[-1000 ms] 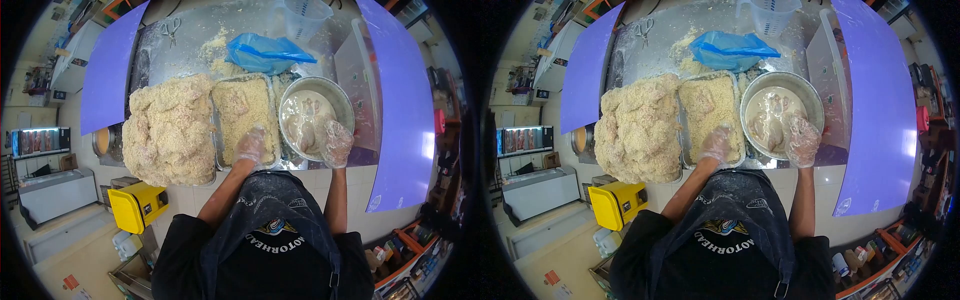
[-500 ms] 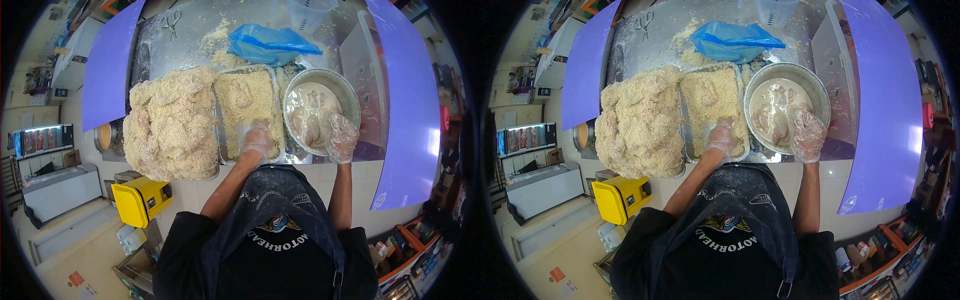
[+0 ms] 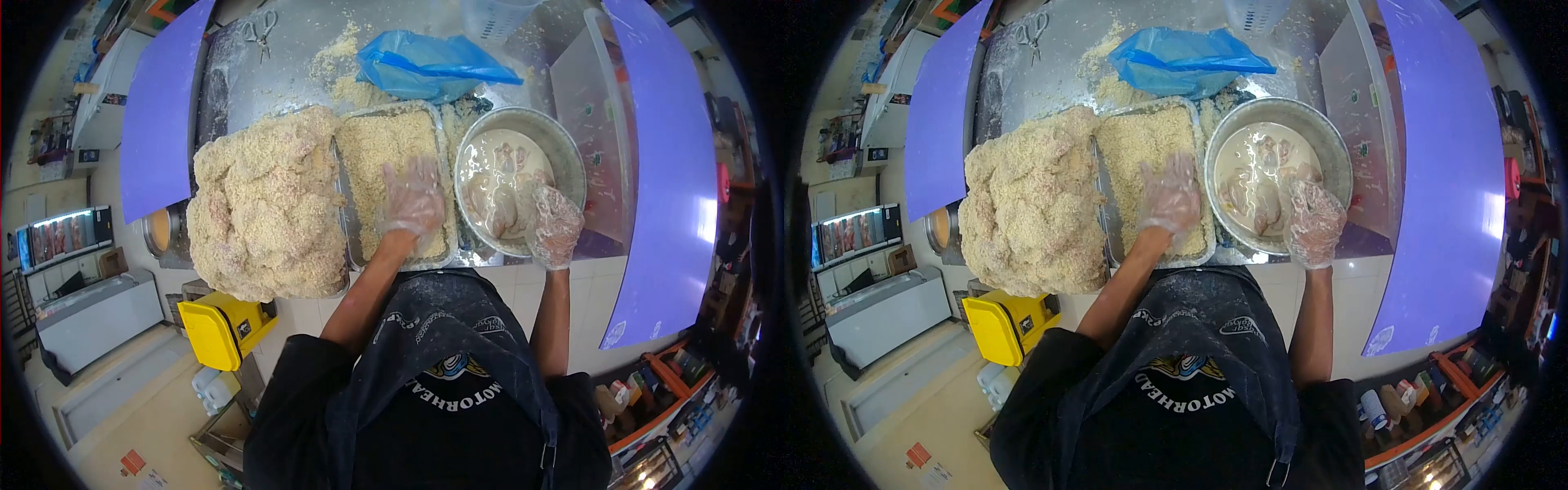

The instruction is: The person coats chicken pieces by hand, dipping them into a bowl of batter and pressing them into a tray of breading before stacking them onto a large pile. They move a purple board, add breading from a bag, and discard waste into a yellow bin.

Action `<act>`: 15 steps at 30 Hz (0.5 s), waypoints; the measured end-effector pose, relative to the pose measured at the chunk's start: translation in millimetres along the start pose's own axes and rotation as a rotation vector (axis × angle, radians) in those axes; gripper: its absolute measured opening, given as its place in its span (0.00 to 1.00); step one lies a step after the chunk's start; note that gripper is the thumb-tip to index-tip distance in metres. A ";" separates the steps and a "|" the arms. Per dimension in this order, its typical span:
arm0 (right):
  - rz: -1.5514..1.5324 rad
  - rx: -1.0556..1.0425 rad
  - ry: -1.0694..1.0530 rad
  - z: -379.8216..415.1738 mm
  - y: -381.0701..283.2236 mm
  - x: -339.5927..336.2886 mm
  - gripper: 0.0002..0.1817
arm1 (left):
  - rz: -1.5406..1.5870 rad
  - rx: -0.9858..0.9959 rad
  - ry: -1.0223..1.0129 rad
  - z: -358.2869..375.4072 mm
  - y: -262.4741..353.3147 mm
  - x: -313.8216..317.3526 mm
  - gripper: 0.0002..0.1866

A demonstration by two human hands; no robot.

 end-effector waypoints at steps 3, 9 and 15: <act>-0.045 0.074 0.021 -3.8 -0.2 3.0 0.11 | 0.051 0.081 -0.151 47.6 -0.7 -23.9 0.34; 0.044 -0.140 0.007 -6.1 -4.0 1.2 0.12 | 0.252 -0.123 -0.390 55.5 13.6 -54.3 0.31; -0.003 -0.068 0.019 -0.2 6.2 4.6 0.12 | 0.095 -0.120 -0.202 13.3 -17.4 -9.6 0.36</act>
Point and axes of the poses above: each hand's wrist, its own z-axis away from the middle knuckle, its own x-axis out of the palm, y = z × x, the point moved 2 cm from there along -z, towards the middle knuckle, and after that the axes turned 8 degrees about y, right-handed, at the moved point
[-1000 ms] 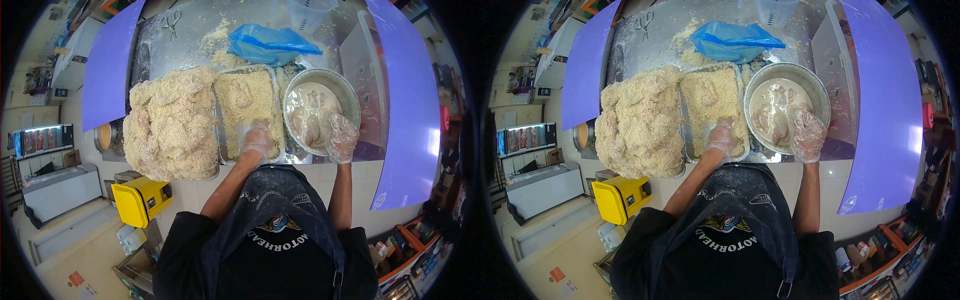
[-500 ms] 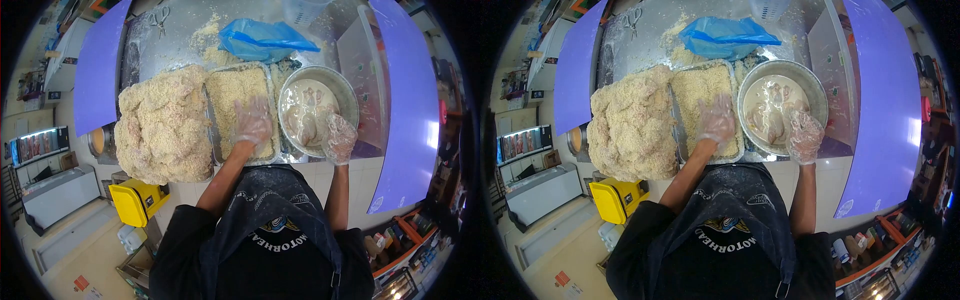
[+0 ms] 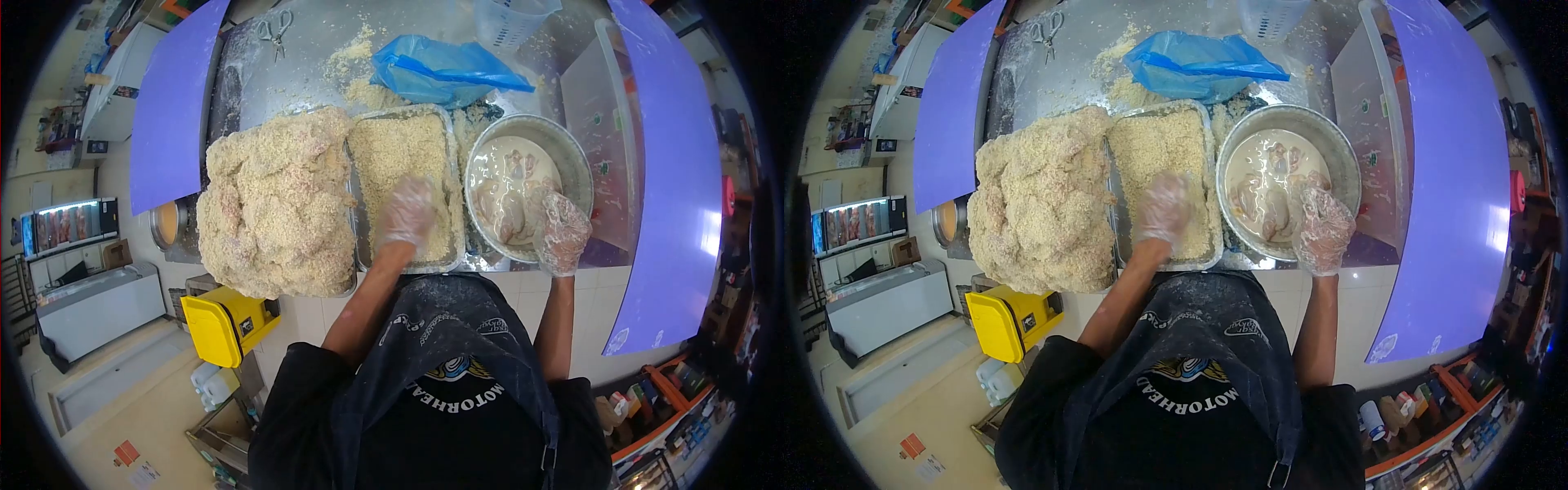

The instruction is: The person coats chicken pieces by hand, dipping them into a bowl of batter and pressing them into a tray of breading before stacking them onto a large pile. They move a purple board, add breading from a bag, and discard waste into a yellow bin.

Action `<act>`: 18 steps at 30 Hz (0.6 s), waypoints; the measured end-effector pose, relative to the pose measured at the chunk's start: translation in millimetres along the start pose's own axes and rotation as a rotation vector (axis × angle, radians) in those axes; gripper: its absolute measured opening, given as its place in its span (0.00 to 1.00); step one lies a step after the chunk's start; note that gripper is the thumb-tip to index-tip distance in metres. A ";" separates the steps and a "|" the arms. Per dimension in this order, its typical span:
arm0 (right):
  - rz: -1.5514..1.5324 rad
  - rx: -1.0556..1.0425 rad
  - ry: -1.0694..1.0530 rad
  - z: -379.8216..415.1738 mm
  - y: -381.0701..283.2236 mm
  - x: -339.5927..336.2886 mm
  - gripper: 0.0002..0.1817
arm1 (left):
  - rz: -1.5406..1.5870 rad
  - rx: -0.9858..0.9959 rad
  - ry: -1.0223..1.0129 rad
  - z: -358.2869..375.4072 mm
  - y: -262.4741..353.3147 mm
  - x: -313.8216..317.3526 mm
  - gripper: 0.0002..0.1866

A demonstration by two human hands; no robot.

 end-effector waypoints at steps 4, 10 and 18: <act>0.116 -0.095 -0.031 1.6 4.8 -3.3 0.11 | 0.014 -0.178 0.613 -6.6 -16.0 -19.9 0.40; 0.028 -0.120 -0.015 5.3 23.5 -2.5 0.13 | 0.101 -0.253 0.380 -27.8 -32.0 -12.0 0.48; -0.156 0.062 -0.075 1.8 21.2 -2.8 0.16 | 0.198 -0.383 0.363 -9.9 -28.7 -83.9 0.38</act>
Point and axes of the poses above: each hand's wrist, its own z-axis away from the middle knuckle, its own x-axis out of the palm, y = z × x, the point moved 2 cm from there along -z, towards the middle knuckle, and after that the axes turned 8 degrees about y, right-handed, at the moved point
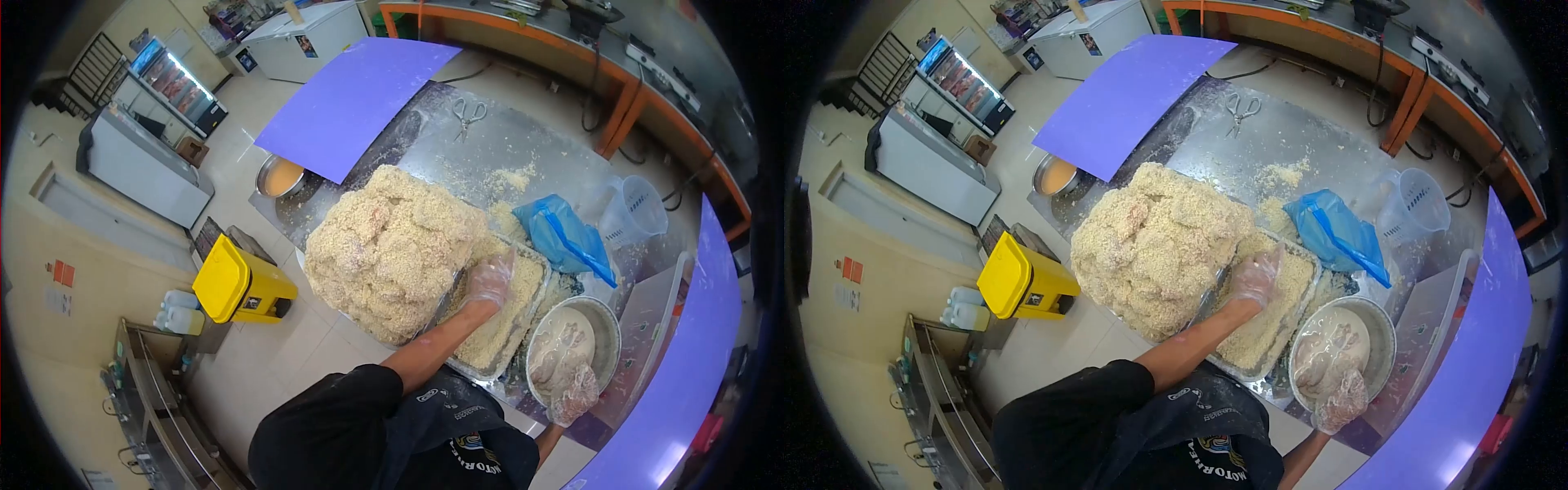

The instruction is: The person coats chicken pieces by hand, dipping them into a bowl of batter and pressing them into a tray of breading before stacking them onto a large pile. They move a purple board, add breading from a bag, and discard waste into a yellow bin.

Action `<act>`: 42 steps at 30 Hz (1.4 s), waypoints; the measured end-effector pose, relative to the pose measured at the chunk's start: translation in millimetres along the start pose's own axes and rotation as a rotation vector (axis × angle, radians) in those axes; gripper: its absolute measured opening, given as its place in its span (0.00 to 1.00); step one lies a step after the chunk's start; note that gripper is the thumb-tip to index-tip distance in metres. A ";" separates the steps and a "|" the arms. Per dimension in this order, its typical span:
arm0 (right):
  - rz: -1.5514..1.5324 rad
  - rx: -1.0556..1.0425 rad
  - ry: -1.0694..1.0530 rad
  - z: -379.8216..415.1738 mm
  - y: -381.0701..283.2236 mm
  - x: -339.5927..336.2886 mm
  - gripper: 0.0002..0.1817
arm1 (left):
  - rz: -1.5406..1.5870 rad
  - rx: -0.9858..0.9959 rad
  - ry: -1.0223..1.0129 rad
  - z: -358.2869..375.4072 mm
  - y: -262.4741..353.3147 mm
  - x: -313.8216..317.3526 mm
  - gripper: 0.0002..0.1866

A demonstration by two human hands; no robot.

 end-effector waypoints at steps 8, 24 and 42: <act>-0.514 0.232 0.107 26.2 123.6 -10.5 0.17 | 0.119 0.049 0.143 -18.8 5.6 57.6 0.22; -0.022 0.030 0.031 -2.0 6.6 -0.9 0.12 | 1.472 -0.217 0.186 28.4 -76.1 -171.9 0.26; 0.158 -0.272 -0.113 -4.7 21.4 4.3 0.19 | -0.186 0.092 0.507 -28.8 -282.5 -149.6 0.30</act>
Point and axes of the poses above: each hand's wrist, its own z-axis away from the middle knuckle, its own x-axis out of the palm, y = z × x, the point moved 2 cm from there along -z, towards the middle knuckle, and after that the axes turned 8 degrees about y, right-handed, at the moved point
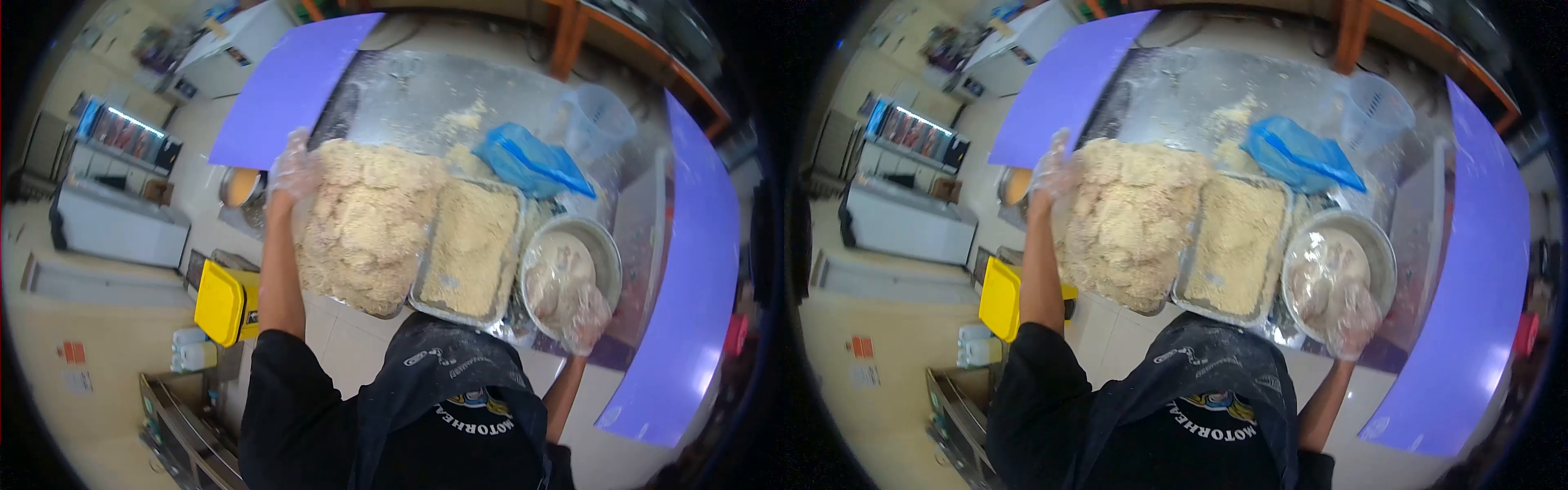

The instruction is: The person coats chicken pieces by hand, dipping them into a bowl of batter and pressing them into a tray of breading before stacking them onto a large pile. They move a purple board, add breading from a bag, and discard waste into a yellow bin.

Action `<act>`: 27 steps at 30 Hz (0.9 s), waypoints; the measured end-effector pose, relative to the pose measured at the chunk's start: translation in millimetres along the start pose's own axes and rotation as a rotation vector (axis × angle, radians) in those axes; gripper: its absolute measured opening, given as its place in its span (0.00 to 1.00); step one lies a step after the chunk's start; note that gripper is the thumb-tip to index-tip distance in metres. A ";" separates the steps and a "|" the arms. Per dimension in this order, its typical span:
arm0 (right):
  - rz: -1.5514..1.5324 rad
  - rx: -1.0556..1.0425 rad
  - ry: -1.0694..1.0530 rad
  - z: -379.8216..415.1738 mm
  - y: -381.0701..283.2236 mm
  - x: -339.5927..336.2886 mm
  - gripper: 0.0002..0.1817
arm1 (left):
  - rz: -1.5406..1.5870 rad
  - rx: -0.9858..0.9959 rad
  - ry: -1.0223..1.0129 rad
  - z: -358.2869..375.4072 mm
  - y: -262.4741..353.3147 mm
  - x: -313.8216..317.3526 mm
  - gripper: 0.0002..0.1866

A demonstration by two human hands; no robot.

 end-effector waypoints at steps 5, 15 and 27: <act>0.483 0.131 -0.467 -28.8 -0.2 6.5 0.27 | -0.071 0.072 -0.441 16.2 -17.5 20.5 0.33; 0.562 0.184 -0.824 -91.7 38.3 86.9 0.19 | 0.117 -0.001 -0.143 10.9 99.2 -73.8 0.35; 0.478 0.057 -0.850 -82.0 31.7 70.4 0.27 | 0.254 0.246 -0.786 91.8 323.2 70.1 0.39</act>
Point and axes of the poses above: each hand's wrist, its own z-axis away from the middle knuckle, its own x-axis out of the palm, y = z × x, the point moved 2 cm from there along -z, towards the middle knuckle, and after that the axes turned 8 degrees about y, right-handed, at the moved point
